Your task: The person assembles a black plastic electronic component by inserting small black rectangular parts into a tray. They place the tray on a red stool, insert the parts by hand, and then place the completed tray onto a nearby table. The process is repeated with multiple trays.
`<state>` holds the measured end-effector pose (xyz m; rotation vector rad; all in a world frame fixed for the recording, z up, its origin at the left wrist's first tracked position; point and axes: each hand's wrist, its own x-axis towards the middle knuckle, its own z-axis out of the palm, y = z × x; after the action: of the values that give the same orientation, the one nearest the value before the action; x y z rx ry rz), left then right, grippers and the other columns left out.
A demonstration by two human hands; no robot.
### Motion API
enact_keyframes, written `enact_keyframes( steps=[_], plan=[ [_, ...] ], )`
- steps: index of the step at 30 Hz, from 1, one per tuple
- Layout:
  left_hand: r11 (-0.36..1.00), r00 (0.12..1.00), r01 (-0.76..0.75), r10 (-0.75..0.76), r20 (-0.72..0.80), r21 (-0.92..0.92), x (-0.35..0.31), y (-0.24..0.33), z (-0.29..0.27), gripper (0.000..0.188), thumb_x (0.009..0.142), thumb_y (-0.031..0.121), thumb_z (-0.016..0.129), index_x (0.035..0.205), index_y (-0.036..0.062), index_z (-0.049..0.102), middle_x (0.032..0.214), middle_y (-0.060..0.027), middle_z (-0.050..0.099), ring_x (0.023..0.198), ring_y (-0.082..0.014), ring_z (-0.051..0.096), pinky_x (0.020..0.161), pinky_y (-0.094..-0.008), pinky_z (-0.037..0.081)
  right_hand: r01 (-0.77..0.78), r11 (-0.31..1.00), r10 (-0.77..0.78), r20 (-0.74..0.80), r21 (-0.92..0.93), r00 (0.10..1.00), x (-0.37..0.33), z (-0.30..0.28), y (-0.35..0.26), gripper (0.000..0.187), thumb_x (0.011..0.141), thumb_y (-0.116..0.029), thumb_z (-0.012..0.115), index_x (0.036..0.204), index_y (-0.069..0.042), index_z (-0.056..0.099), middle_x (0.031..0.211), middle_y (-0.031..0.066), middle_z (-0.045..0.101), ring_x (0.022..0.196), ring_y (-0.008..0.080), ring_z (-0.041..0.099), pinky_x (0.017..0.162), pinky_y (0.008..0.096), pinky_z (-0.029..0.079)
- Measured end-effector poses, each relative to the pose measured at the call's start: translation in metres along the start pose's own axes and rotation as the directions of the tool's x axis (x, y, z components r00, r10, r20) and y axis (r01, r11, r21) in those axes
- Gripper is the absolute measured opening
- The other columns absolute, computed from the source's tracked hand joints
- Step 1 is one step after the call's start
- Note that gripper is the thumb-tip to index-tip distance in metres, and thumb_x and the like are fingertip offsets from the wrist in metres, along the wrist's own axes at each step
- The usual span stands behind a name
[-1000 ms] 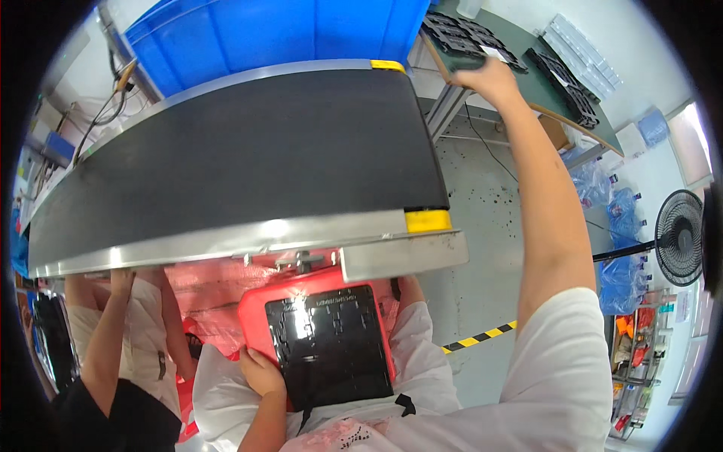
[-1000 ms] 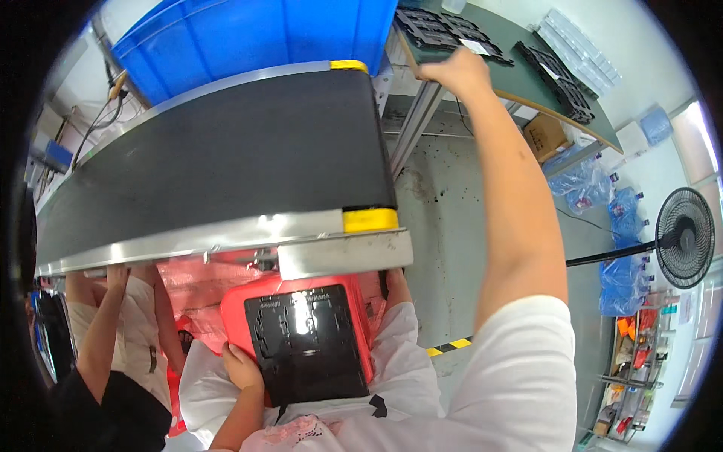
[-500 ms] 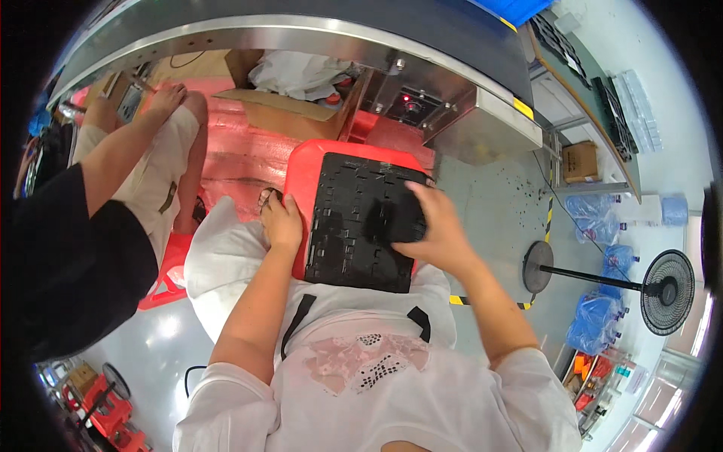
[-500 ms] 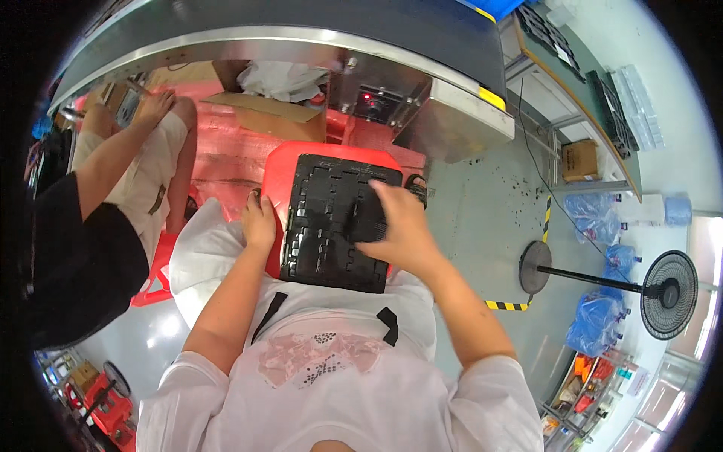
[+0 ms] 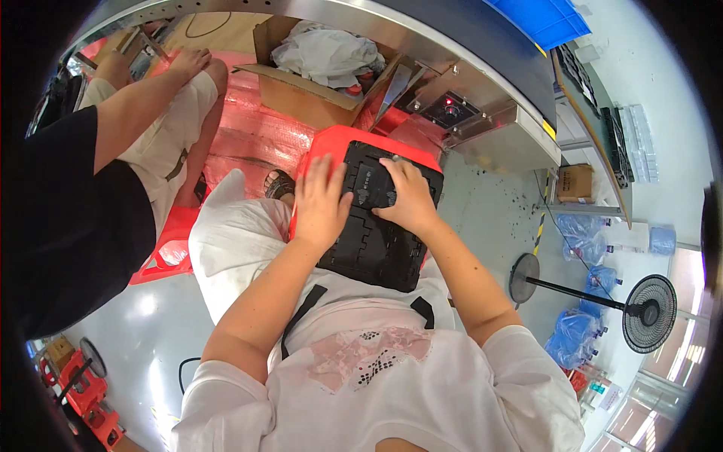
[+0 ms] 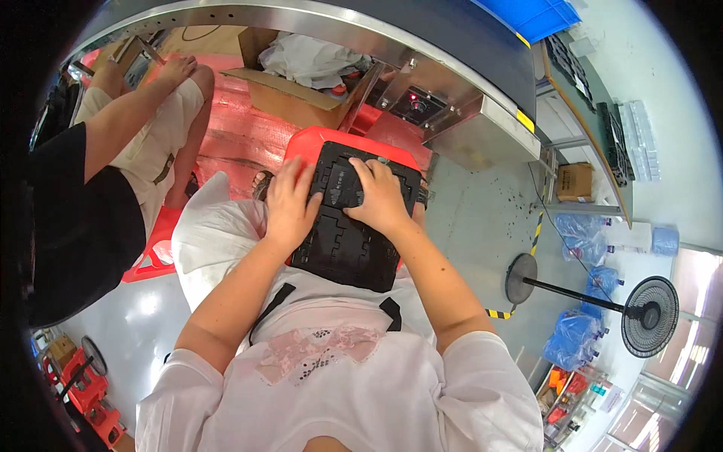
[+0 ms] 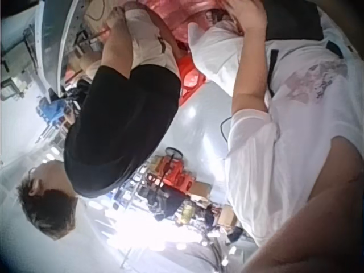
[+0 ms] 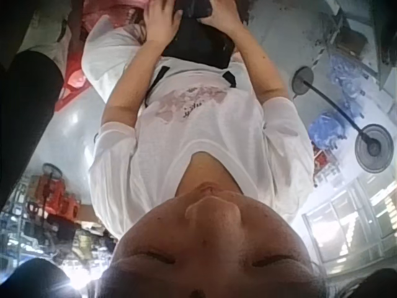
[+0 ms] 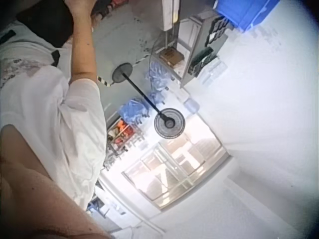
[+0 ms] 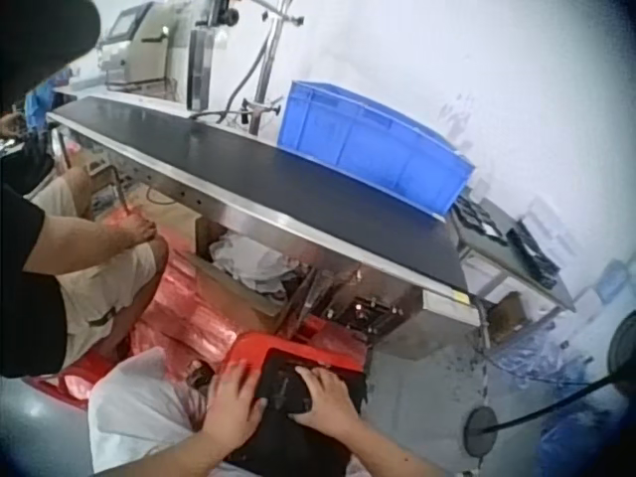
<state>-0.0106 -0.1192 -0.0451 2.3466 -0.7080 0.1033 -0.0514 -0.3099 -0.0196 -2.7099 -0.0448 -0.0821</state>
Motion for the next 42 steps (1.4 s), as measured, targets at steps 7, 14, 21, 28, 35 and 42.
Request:
enact_keyframes(
  steps=[7,14,21,28,35,42],
  plan=[
    [0.958,0.937,-0.255,0.211,0.279,0.133,0.005,0.000,0.032,0.045,0.084,0.018,0.056,0.127,0.0080,0.047,0.145,-0.0108,0.027,0.135,-0.0279,0.021,0.107,-0.0543,0.018,-0.016,0.990,0.033,0.122,-0.137,0.992,-0.005,-0.010,0.019,0.087,0.050,-0.023,0.083,0.127,-0.013,0.043,0.115,0.0127,0.047,0.112,0.0316,0.044,0.091,0.0420,0.037],
    [0.983,0.965,-0.164,0.142,0.221,0.083,0.000,0.004,0.024,0.044,0.083,0.018,0.058,0.124,0.0057,0.049,0.142,-0.0136,0.029,0.135,-0.0288,0.022,0.106,-0.0548,0.018,0.047,0.995,-0.037,0.108,-0.088,0.993,-0.006,-0.004,0.028,0.082,0.050,-0.022,0.081,0.123,-0.011,0.045,0.117,0.0174,0.045,0.113,0.0350,0.042,0.091,0.0441,0.038],
    [0.977,0.959,-0.204,0.187,0.213,0.063,0.014,0.018,0.026,0.053,0.080,0.020,0.061,0.128,0.0060,0.044,0.142,-0.0114,0.030,0.135,-0.0283,0.022,0.106,-0.0540,0.020,-0.079,0.995,0.082,-0.046,0.058,0.996,-0.027,-0.021,0.027,0.080,0.051,-0.020,0.082,0.122,-0.010,0.045,0.114,0.0175,0.046,0.109,0.0357,0.044,0.092,0.0422,0.038],
    [0.922,0.825,-0.387,0.333,0.457,0.028,0.045,0.038,0.047,0.068,0.074,0.022,0.068,0.134,0.0099,0.037,0.140,-0.0076,0.035,0.134,-0.0246,0.025,0.106,-0.0532,0.022,-0.230,0.960,0.248,-0.101,0.160,0.964,-0.078,-0.038,0.030,0.079,0.053,-0.019,0.082,0.122,-0.008,0.045,0.112,0.0164,0.047,0.107,0.0335,0.045,0.093,0.0402,0.038],
    [0.880,0.750,-0.474,0.406,0.522,-0.003,0.057,0.033,0.046,0.058,0.074,0.012,0.066,0.128,0.0065,0.044,0.130,-0.0077,0.045,0.130,-0.0259,0.032,0.105,-0.0524,0.026,-0.333,0.895,0.380,-0.119,0.296,0.917,-0.104,-0.044,0.024,0.079,0.054,-0.019,0.082,0.122,-0.005,0.044,0.112,0.0161,0.047,0.109,0.0336,0.044,0.092,0.0407,0.038],
    [0.298,0.507,0.828,-0.033,0.861,-0.476,0.032,0.077,0.021,0.041,0.088,0.026,0.058,0.120,0.0022,0.051,0.114,-0.0118,0.058,0.112,-0.0232,0.053,0.093,-0.0421,0.042,-0.172,0.947,0.236,-0.226,0.270,0.945,-0.088,-0.045,0.001,0.083,0.053,-0.023,0.081,0.125,-0.006,0.043,0.112,0.0159,0.047,0.106,0.0332,0.046,0.091,0.0413,0.038]
  ],
)
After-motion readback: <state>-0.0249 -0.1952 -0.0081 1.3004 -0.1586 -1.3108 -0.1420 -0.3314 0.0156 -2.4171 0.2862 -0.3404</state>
